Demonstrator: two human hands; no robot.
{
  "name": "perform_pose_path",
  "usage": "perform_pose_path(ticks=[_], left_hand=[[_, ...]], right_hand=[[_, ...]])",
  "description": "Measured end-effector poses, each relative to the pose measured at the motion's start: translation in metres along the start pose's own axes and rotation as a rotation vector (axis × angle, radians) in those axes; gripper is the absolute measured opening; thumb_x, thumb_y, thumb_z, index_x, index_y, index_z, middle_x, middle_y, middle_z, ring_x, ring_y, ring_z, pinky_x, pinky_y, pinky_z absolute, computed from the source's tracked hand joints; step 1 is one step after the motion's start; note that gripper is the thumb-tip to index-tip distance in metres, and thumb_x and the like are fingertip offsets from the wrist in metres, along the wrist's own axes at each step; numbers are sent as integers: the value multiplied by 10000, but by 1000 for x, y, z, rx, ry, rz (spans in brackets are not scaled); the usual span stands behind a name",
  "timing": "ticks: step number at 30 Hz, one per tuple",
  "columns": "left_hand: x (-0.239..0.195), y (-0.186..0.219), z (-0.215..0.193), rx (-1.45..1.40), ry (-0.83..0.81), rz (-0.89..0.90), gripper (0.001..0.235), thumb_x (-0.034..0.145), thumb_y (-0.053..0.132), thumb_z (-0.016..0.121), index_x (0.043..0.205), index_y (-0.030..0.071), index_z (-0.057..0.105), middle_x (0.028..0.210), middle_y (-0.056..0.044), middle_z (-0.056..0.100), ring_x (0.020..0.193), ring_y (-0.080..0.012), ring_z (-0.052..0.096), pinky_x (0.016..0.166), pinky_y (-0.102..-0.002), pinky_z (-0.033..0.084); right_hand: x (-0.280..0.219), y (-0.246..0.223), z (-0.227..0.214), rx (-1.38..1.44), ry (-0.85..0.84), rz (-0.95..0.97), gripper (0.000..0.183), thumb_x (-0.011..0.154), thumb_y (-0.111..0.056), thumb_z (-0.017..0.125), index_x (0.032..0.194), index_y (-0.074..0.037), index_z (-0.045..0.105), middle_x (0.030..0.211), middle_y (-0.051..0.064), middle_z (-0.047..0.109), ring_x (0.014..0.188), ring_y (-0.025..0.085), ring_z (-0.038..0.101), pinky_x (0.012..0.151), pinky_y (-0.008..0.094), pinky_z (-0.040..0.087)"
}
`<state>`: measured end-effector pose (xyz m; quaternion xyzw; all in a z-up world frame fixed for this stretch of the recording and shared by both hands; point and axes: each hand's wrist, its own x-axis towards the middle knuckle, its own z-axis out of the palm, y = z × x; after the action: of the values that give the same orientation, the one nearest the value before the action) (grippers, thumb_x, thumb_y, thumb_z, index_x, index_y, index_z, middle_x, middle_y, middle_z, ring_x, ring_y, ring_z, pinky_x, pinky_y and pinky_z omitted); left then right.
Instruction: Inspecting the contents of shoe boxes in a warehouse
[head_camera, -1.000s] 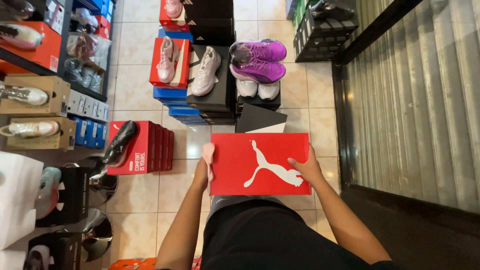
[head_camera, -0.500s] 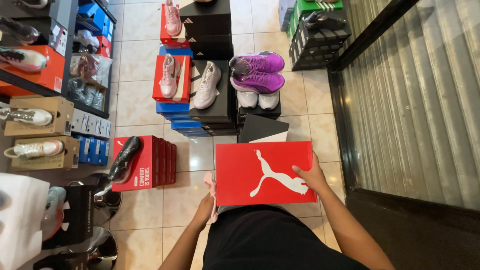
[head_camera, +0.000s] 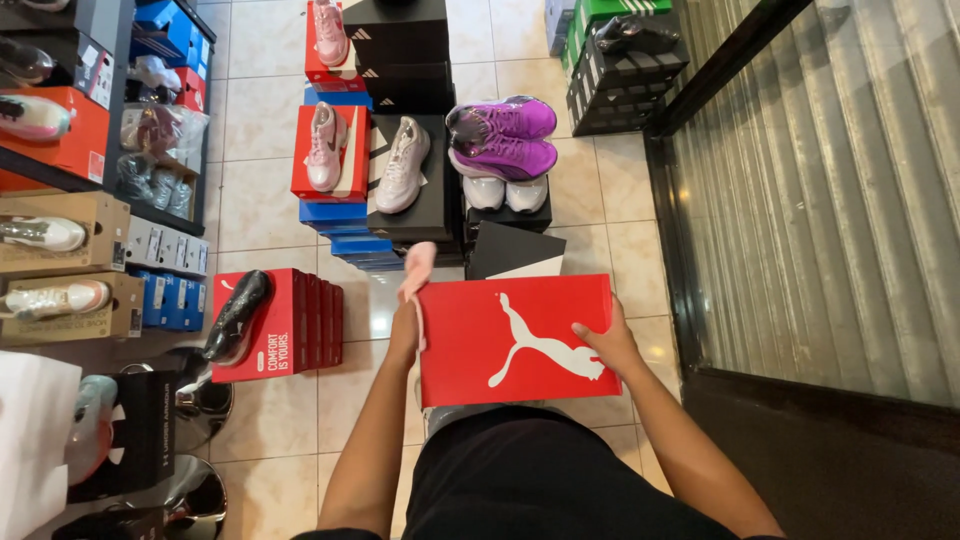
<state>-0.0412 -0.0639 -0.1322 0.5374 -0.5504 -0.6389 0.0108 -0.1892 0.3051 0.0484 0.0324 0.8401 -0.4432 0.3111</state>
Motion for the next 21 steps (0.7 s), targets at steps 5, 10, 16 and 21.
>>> perform_pose_path(ticks=[5, 10, 16, 21], left_hand=[[-134, 9, -27, 3, -48, -60, 553, 1023, 562, 511, 1324, 120, 650, 1144, -191, 690, 826, -370, 696, 440, -459, 519], [-176, 31, -29, 63, -48, -12, 524, 1051, 509, 456, 1373, 134, 628, 1304, -154, 662, 1215, -345, 632, 845, -454, 600], [-168, 56, -30, 173, -27, 284, 419, 1092, 387, 389, 1276, 123, 658, 1139, -127, 697, 1103, -296, 687, 761, -353, 609], [-151, 37, -56, -276, -52, 336, 276, 1065, 328, 585, 1167, 99, 702, 894, -133, 733, 697, -240, 714, 597, -404, 624]], right_hand=[[6, 2, 0, 31, -6, -18, 1053, 741, -458, 860, 1610, -267, 297, 1461, 221, 556, 1369, 382, 517, 1127, 520, 425], [4, -3, -1, 112, -1, -60, 989, 792, -375, 852, 1612, -229, 319, 1450, 200, 568, 1358, 351, 530, 1123, 504, 428], [-21, -16, -11, 240, 116, -263, 809, 913, -253, 740, 1591, -80, 332, 1473, 315, 495, 1385, 449, 462, 1134, 567, 385], [-32, 25, -25, 601, 274, -683, 621, 1111, -490, 216, 1433, -8, 440, 1304, 266, 578, 1229, 368, 577, 1127, 538, 409]])
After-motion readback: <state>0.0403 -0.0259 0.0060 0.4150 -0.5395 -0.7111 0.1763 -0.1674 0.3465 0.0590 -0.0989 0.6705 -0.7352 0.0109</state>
